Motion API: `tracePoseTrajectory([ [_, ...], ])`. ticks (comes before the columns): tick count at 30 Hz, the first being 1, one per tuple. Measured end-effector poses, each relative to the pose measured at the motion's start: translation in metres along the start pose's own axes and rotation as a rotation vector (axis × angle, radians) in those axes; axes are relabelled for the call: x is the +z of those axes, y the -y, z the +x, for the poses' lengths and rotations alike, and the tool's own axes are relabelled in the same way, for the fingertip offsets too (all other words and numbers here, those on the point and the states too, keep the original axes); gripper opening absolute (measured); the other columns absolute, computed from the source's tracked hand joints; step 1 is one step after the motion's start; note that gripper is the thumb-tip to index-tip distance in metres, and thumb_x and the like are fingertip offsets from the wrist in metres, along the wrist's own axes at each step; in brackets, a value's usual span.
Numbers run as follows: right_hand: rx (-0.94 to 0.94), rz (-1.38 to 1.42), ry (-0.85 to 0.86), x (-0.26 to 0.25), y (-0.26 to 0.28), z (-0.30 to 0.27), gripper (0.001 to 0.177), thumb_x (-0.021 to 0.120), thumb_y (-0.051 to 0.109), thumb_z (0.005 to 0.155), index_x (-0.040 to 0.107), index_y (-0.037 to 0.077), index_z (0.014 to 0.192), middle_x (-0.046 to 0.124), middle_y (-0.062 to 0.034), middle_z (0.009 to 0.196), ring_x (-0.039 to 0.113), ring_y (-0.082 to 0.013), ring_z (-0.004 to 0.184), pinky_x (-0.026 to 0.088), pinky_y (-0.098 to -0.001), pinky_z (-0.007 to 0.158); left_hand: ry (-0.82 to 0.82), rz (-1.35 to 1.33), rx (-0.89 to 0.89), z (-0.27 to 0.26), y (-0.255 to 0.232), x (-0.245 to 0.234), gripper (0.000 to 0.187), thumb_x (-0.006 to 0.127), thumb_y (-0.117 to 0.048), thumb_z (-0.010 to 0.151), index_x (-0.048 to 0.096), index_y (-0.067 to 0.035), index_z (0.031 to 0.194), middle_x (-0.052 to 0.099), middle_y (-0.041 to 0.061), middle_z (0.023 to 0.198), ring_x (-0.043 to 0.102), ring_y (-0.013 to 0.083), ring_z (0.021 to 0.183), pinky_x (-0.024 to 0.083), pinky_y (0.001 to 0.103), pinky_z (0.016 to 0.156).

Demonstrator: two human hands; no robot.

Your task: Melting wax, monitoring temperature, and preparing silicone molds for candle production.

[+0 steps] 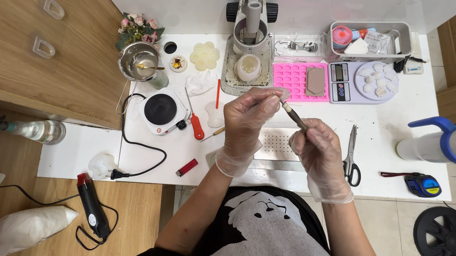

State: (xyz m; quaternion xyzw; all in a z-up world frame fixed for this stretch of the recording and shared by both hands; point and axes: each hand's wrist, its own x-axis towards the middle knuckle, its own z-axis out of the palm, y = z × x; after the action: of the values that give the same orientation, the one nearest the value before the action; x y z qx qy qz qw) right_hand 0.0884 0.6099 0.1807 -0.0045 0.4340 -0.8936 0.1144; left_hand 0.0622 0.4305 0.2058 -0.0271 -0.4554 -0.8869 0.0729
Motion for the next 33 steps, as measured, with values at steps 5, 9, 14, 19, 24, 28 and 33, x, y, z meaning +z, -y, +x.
tracePoseTrajectory([
  [5,0.015,-0.06,-0.02,-0.006,0.003,0.003,0.024,0.063,0.023,0.102,0.069,0.002,0.111,0.056,-0.004,0.062,0.051,-0.0152,0.061,0.046,-0.031,0.069,0.016,-0.018,0.008,0.0,0.001,0.001,0.013,0.067,0.0,0.1,0.073,0.002,0.112,0.075,0.011,0.11,0.069,0.0121,0.101,0.058,0.026,0.091],
  [9,0.033,-0.073,0.024,-0.01,0.002,0.002,0.027,0.062,0.025,0.105,0.067,-0.002,0.107,0.055,-0.0054,0.06,0.048,-0.0155,0.058,0.044,-0.0316,0.067,0.012,-0.037,0.009,0.001,-0.001,0.001,0.01,0.066,-0.001,0.101,0.073,0.002,0.109,0.075,0.01,0.108,0.069,0.0117,0.1,0.058,0.026,0.09],
  [14,0.071,-0.053,-0.015,-0.002,0.004,0.003,0.024,0.066,0.022,0.102,0.068,-0.001,0.108,0.058,-0.0049,0.065,0.051,-0.0151,0.063,0.044,-0.0303,0.068,-0.009,-0.023,0.02,0.002,0.003,-0.003,0.01,0.068,-0.001,0.103,0.074,0.002,0.11,0.075,0.01,0.107,0.066,0.0098,0.095,0.054,0.024,0.084],
  [19,0.088,-0.077,-0.041,0.003,0.005,0.005,0.025,0.069,0.02,0.097,0.068,-0.001,0.11,0.061,-0.0048,0.071,0.054,-0.0153,0.07,0.045,-0.0288,0.069,-0.026,-0.016,0.012,0.004,-0.005,-0.002,0.012,0.068,-0.004,0.101,0.074,0.001,0.11,0.075,0.009,0.106,0.068,0.0103,0.096,0.056,0.025,0.087],
  [24,0.07,-0.087,-0.039,-0.008,-0.001,0.012,0.027,0.069,0.019,0.099,0.069,-0.003,0.113,0.061,-0.0061,0.072,0.053,-0.0158,0.071,0.044,-0.0289,0.069,-0.019,-0.053,0.027,0.01,0.004,-0.02,0.017,0.071,-0.011,0.104,0.075,0.001,0.114,0.071,0.006,0.09,0.061,0.0099,0.081,0.052,0.026,0.076],
  [28,0.049,-0.013,0.021,-0.023,-0.008,0.019,0.027,0.067,0.019,0.101,0.069,-0.004,0.116,0.063,-0.0069,0.072,0.055,-0.0169,0.07,0.046,-0.0297,0.071,0.007,-0.133,0.007,0.018,-0.004,-0.04,0.02,0.072,-0.013,0.103,0.075,0.003,0.115,0.065,0.002,0.085,0.056,0.0096,0.079,0.049,0.026,0.077],
  [33,0.051,0.011,0.01,-0.023,-0.007,0.029,0.024,0.065,0.017,0.102,0.069,-0.001,0.117,0.064,-0.0083,0.072,0.056,-0.0189,0.071,0.048,-0.0315,0.074,-0.189,0.034,-0.039,0.027,-0.023,-0.067,0.019,0.07,-0.013,0.099,0.074,0.004,0.107,0.068,0.004,0.083,0.058,0.0107,0.075,0.05,0.026,0.073],
])
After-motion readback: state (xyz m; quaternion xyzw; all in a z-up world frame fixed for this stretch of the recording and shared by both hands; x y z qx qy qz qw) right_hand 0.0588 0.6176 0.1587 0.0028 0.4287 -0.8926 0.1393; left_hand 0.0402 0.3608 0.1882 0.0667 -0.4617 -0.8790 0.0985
